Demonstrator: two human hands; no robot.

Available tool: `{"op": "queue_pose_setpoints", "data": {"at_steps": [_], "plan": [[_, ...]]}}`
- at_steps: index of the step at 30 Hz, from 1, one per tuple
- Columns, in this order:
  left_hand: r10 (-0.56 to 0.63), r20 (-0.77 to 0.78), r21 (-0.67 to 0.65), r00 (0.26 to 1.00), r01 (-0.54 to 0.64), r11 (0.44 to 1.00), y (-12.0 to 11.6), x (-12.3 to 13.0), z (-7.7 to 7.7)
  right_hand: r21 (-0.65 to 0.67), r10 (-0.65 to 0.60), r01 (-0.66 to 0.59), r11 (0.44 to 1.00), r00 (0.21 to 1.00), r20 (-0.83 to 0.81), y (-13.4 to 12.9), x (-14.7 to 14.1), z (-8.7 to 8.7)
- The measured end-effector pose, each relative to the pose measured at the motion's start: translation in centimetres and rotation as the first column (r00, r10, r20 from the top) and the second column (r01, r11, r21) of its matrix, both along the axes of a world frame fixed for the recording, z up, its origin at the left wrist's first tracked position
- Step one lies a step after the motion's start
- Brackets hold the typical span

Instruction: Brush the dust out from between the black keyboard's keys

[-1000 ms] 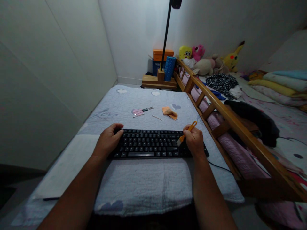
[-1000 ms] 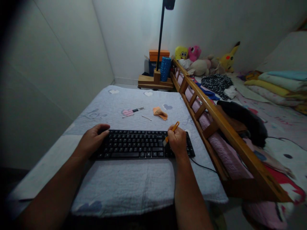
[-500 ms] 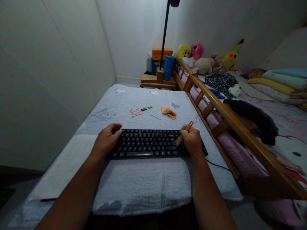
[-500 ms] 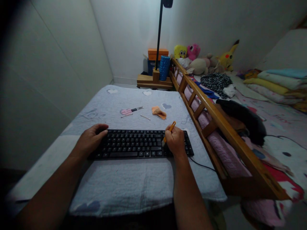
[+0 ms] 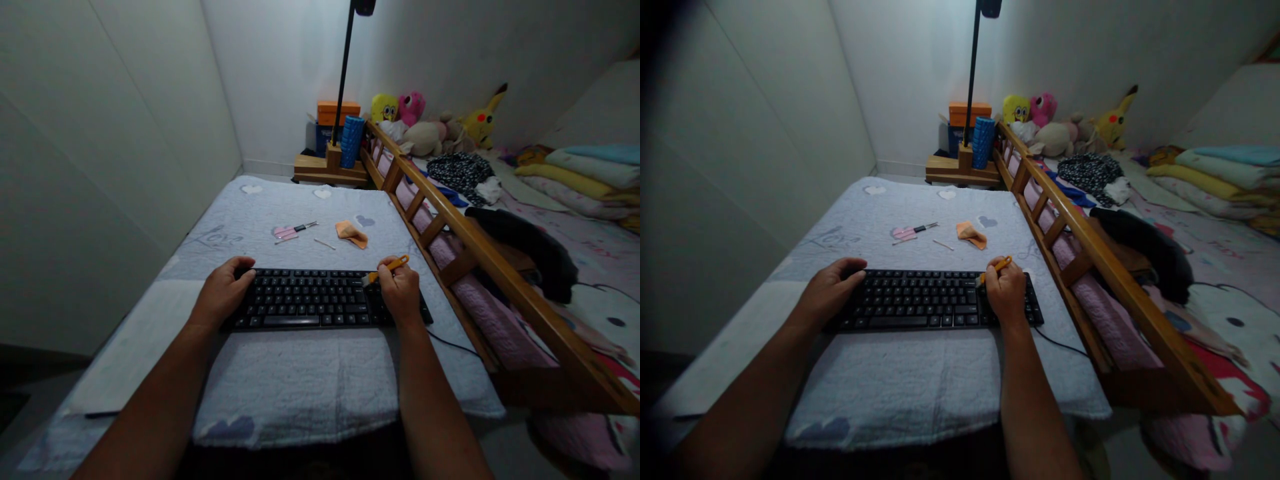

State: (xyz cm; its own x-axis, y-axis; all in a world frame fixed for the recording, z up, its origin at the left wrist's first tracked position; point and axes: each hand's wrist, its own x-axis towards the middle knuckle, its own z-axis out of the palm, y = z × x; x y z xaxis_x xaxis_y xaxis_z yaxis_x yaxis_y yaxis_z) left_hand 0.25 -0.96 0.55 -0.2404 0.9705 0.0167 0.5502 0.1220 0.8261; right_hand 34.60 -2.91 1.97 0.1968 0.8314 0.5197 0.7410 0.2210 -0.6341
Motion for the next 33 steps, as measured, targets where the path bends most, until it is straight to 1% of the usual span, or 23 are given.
{"op": "queue_pose_setpoints", "data": {"at_steps": [5,8,11,13,15,16,18,20,22,24,26,29,31,33], "plan": [[-0.012,-0.018,-0.018,1.000,0.012,1.000,0.1,-0.2,-0.3,-0.058,0.064,-0.068,0.996,0.996,-0.063,-0.1,0.0,0.0],[-0.008,0.003,-0.013,1.000,0.008,1.000,0.1,-0.3,-0.3,-0.076,0.093,-0.102,0.992,0.990,-0.110,-0.2,0.0,0.0],[0.036,0.080,-0.007,0.996,-0.035,0.999,0.2,-0.3,-0.3,-0.108,0.132,-0.151,0.983,0.977,-0.166,-0.3,0.0,0.0],[0.089,0.188,-0.015,0.978,-0.088,0.996,0.2,-0.3,-0.4,-0.118,0.155,-0.182,0.976,0.965,-0.210,-0.3,0.1,-0.1],[0.138,0.344,0.000,0.929,-0.147,0.989,0.3,-0.2,-0.5,-0.105,0.156,-0.185,0.977,0.958,-0.239,-0.4,0.1,-0.2],[0.157,0.434,0.012,0.887,-0.180,0.984,0.4,-0.2,-0.6,-0.094,0.145,-0.172,0.981,0.959,-0.244,-0.4,0.2,-0.2],[0.187,0.601,0.002,0.777,-0.236,0.972,0.6,-0.2,-0.7,-0.060,0.103,-0.119,0.991,0.968,-0.227,-0.4,0.2,-0.3],[0.222,0.695,-0.055,0.684,-0.257,0.965,0.9,-0.3,-0.7,-0.024,0.048,-0.053,0.998,0.983,-0.177,-0.3,0.2,-0.4],[0.251,0.738,-0.112,0.626,-0.254,0.961,1.0,-0.5,-0.5,0.003,0.006,-0.006,1.000,0.994,-0.110,-0.2,0.2,-0.3],[0.273,0.763,-0.151,0.587,-0.249,0.957,1.1,-0.6,-0.3,0.011,-0.004,0.004,1.000,0.998,-0.065,-0.1,0.0,-0.3],[0.284,0.783,-0.173,0.554,-0.246,0.954,1.1,-0.8,-0.1,-0.004,0.024,-0.024,1.000,0.998,-0.064,-0.2,-0.1,-0.2],[0.291,0.800,-0.189,0.525,-0.240,0.952,1.2,-0.9,0.1,-0.046,0.101,-0.108,0.993,0.985,-0.137,-0.4,-0.4,-0.1],[0.295,0.799,-0.193,0.524,-0.241,0.951,1.2,-0.9,0.1,-0.066,0.144,-0.161,0.985,0.967,-0.212,-0.6,-0.5,-0.1],[0.297,0.795,-0.191,0.529,-0.247,0.950,1.2,-1.0,0.1,-0.068,0.161,-0.186,0.980,0.950,-0.268,-0.6,-0.6,-0.2]]}}
